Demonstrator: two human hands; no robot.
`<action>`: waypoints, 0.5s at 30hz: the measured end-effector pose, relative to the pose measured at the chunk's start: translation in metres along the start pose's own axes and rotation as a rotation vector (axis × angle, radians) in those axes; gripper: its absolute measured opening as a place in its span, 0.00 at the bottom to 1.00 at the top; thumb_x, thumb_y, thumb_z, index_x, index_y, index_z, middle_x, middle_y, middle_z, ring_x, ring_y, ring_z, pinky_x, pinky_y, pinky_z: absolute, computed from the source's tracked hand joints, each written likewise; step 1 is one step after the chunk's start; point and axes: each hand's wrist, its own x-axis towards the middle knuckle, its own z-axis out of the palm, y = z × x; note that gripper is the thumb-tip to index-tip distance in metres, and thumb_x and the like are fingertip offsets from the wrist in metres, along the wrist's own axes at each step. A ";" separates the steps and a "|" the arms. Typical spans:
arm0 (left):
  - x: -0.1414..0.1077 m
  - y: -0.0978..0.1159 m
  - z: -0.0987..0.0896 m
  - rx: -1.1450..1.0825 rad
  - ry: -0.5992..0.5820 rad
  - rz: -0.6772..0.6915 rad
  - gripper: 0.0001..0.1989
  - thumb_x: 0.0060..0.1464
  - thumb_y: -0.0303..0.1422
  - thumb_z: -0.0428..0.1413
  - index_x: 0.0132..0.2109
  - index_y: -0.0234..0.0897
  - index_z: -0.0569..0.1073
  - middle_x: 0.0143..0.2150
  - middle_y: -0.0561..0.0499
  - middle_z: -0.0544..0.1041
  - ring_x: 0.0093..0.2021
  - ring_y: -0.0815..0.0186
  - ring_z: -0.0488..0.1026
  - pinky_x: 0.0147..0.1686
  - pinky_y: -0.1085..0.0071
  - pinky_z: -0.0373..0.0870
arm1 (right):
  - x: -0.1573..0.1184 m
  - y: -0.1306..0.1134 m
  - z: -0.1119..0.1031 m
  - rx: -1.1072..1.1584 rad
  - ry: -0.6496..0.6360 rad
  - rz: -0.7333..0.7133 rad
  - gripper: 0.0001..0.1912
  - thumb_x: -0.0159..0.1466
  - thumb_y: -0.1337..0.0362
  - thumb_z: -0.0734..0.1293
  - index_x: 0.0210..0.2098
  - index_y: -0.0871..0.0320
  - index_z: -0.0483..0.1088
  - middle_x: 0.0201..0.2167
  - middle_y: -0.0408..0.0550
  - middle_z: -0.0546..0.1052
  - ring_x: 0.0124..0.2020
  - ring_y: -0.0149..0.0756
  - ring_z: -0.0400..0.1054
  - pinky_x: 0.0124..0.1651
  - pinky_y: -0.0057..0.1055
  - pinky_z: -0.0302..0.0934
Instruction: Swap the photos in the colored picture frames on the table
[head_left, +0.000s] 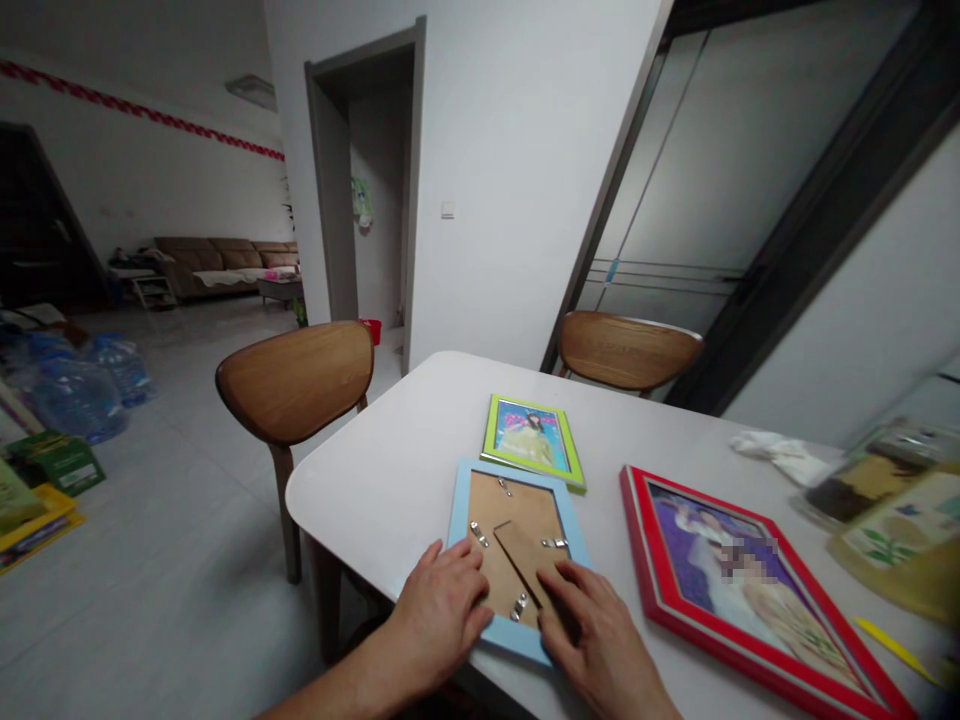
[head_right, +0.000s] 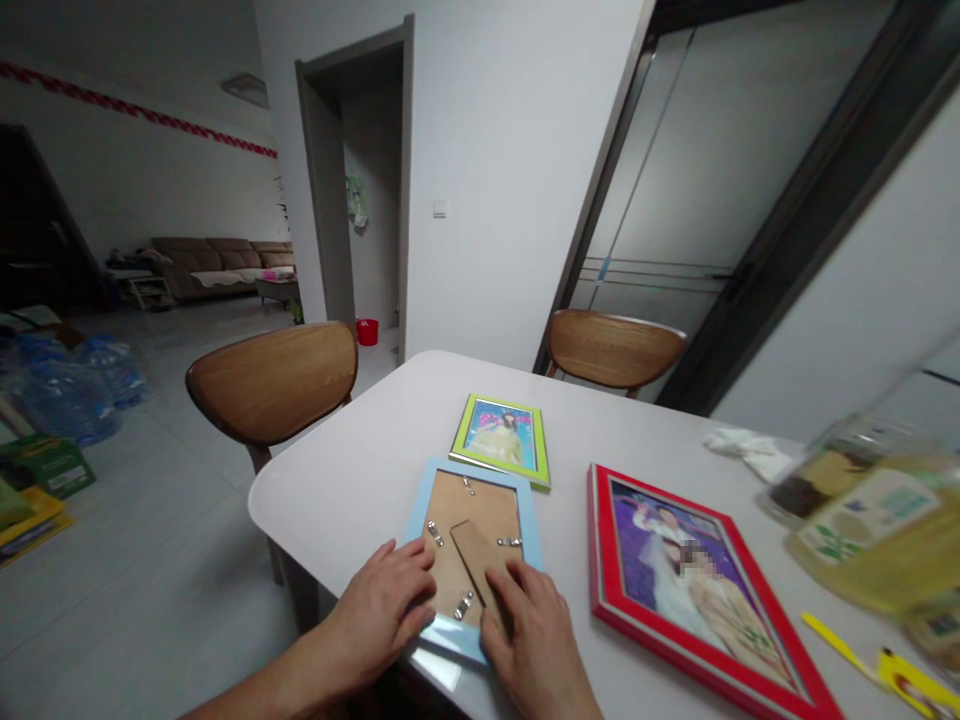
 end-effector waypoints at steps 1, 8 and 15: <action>0.000 0.000 0.001 -0.006 -0.007 0.016 0.06 0.52 0.33 0.50 0.37 0.38 0.68 0.50 0.48 0.67 0.55 0.60 0.57 0.54 0.55 0.48 | -0.001 0.001 0.003 -0.016 0.024 -0.026 0.16 0.52 0.63 0.60 0.39 0.58 0.69 0.41 0.55 0.70 0.44 0.42 0.63 0.46 0.41 0.58; -0.003 -0.010 0.012 -0.081 -0.021 0.074 0.17 0.42 0.37 0.58 0.39 0.37 0.65 0.56 0.44 0.61 0.57 0.60 0.54 0.56 0.54 0.38 | -0.003 -0.011 -0.008 -0.077 -0.013 -0.188 0.16 0.57 0.63 0.57 0.44 0.54 0.66 0.47 0.52 0.66 0.48 0.42 0.57 0.47 0.41 0.54; 0.001 -0.020 0.003 -0.124 -0.035 0.082 0.15 0.42 0.36 0.58 0.37 0.37 0.65 0.53 0.45 0.64 0.57 0.63 0.54 0.57 0.59 0.36 | 0.002 -0.032 -0.017 -0.049 -0.178 -0.302 0.15 0.57 0.62 0.58 0.43 0.46 0.67 0.48 0.47 0.65 0.48 0.40 0.56 0.46 0.40 0.52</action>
